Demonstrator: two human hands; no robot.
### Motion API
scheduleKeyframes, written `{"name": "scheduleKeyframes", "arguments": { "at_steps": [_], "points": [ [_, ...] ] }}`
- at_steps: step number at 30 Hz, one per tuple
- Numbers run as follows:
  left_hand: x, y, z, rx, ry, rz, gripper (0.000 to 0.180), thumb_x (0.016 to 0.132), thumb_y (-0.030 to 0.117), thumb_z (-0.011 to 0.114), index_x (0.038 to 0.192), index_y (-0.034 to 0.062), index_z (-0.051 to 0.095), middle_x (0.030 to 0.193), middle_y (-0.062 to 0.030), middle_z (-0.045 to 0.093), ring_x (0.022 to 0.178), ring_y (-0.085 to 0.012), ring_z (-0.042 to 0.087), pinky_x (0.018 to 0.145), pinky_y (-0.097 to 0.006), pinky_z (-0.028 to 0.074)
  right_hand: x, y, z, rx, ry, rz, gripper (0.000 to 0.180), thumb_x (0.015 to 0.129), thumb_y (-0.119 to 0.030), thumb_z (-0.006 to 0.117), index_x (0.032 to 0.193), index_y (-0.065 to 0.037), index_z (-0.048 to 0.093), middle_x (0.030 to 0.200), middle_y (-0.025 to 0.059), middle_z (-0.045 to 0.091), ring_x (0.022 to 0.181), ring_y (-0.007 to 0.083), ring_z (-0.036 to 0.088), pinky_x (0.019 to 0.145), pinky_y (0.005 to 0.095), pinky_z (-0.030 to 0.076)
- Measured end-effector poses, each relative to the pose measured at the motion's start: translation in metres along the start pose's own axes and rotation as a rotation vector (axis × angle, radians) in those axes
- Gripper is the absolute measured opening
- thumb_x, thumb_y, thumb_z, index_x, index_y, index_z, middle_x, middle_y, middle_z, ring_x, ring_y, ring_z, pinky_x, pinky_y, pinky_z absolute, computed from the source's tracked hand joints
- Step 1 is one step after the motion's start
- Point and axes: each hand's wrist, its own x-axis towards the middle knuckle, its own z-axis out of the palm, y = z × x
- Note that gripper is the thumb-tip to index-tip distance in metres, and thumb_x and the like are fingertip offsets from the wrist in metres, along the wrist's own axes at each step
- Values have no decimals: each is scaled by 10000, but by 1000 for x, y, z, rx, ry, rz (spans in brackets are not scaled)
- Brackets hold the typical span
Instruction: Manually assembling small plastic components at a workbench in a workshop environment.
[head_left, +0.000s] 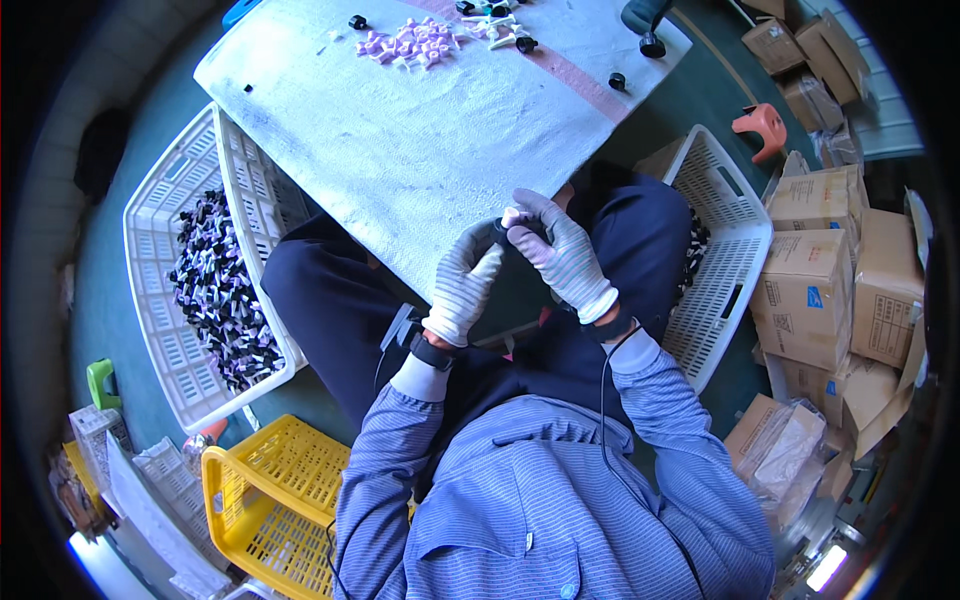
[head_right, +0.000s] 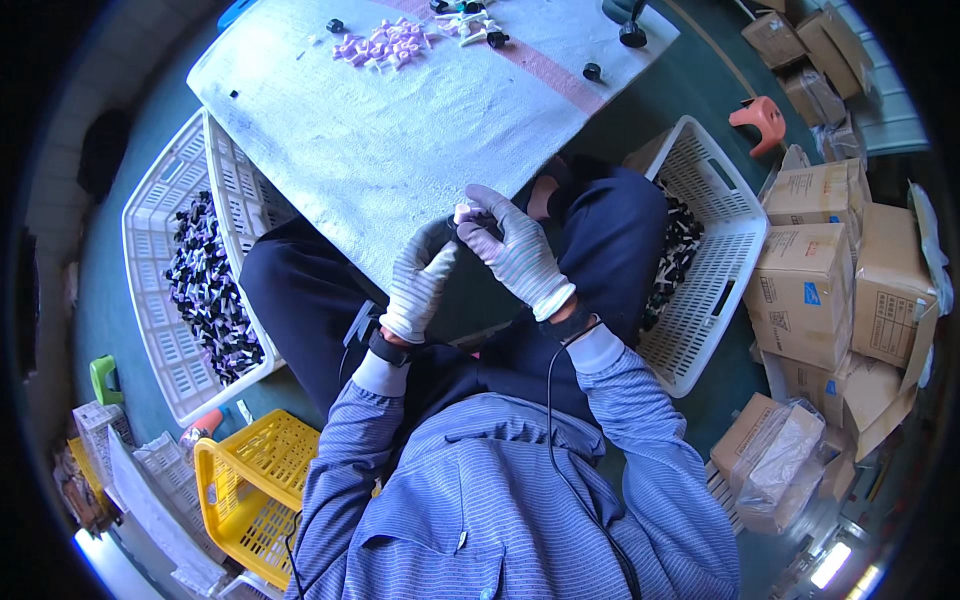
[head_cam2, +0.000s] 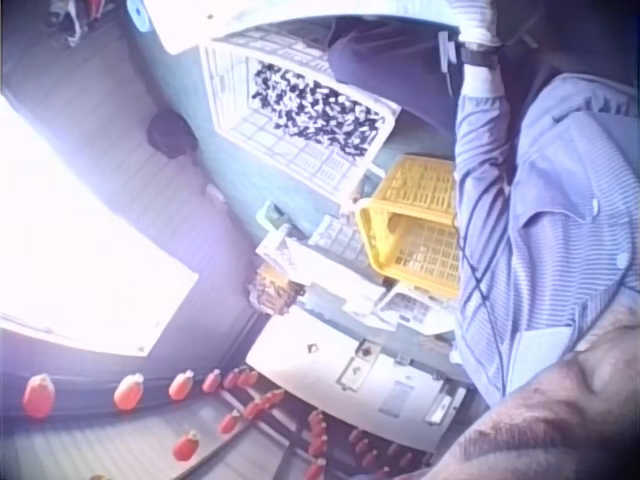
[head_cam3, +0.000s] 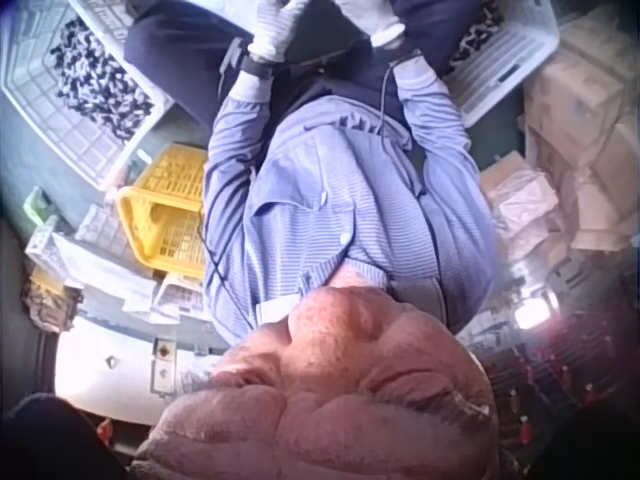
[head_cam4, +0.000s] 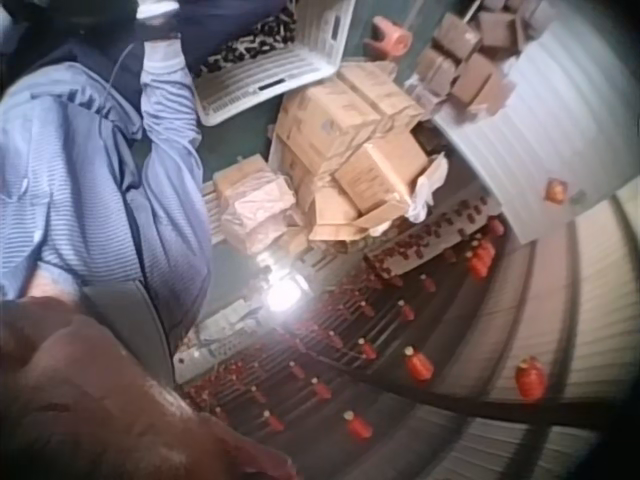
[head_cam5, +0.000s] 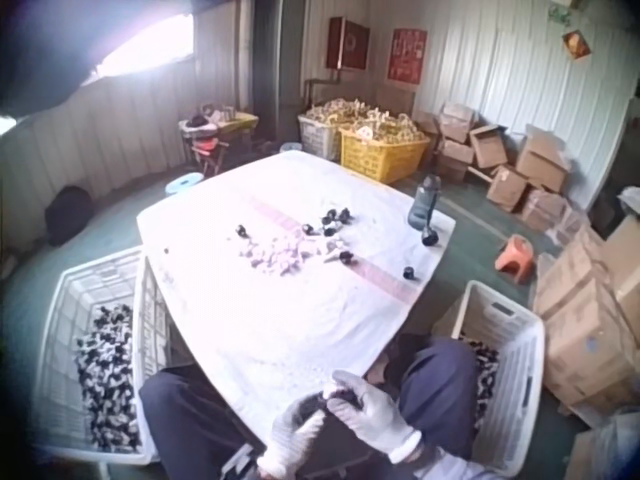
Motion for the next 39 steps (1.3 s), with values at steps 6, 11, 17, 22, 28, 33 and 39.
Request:
{"name": "scheduleKeyframes", "arguments": {
  "at_steps": [6,11,17,22,28,33,39],
  "points": [
    [2,-5,-4,109,-14,15,420,964,103,599,1360,-5,512,1238,-86,620,1116,-135,574,973,-285,465,9,-11,-2,-220,-30,-51,305,925,-180,677,1180,-15,649,1005,123,685,936,195,661,836,298,517],
    [1,-4,-2,145,-62,2,450,954,105,598,1379,-5,496,1247,-130,631,1129,-169,595,982,-308,464,11,-3,-6,-262,8,-78,271,905,-155,681,1145,-28,669,976,138,685,916,235,673,818,320,524],
    [-3,-2,4,43,-133,-18,528,941,158,657,1407,4,464,1284,-100,601,1171,-160,563,1014,-306,440,9,-8,-5,-214,8,20,264,875,-159,705,1114,-47,692,974,139,684,885,246,668,810,335,523],
    [-3,6,10,45,-137,-42,516,909,177,704,1353,3,506,1231,-88,626,1118,-157,583,978,-304,459,10,-9,-5,-425,-11,-181,281,836,-247,749,1033,-49,720,929,117,691,832,247,667,757,344,526],
    [0,3,6,272,-41,-66,427,887,221,733,1231,7,597,1133,-98,669,1042,-145,610,899,-310,491,9,-12,-3,-466,-43,-164,261,820,-274,760,967,-61,725,846,104,673,808,263,660,717,358,517],
    [4,4,1,562,-77,157,383,885,218,711,1193,12,614,1076,-132,651,995,-220,635,869,-338,499,13,-9,-9,-474,-83,-231,215,836,-239,745,952,-59,722,830,105,668,800,267,655,709,362,514],
    [15,18,6,675,-23,367,369,826,228,720,1135,45,633,966,-181,636,855,-367,625,784,-416,504,20,-17,-11,-444,-82,-275,169,850,-181,730,962,-55,716,840,107,664,792,275,648,715,366,513]
  ]
}}
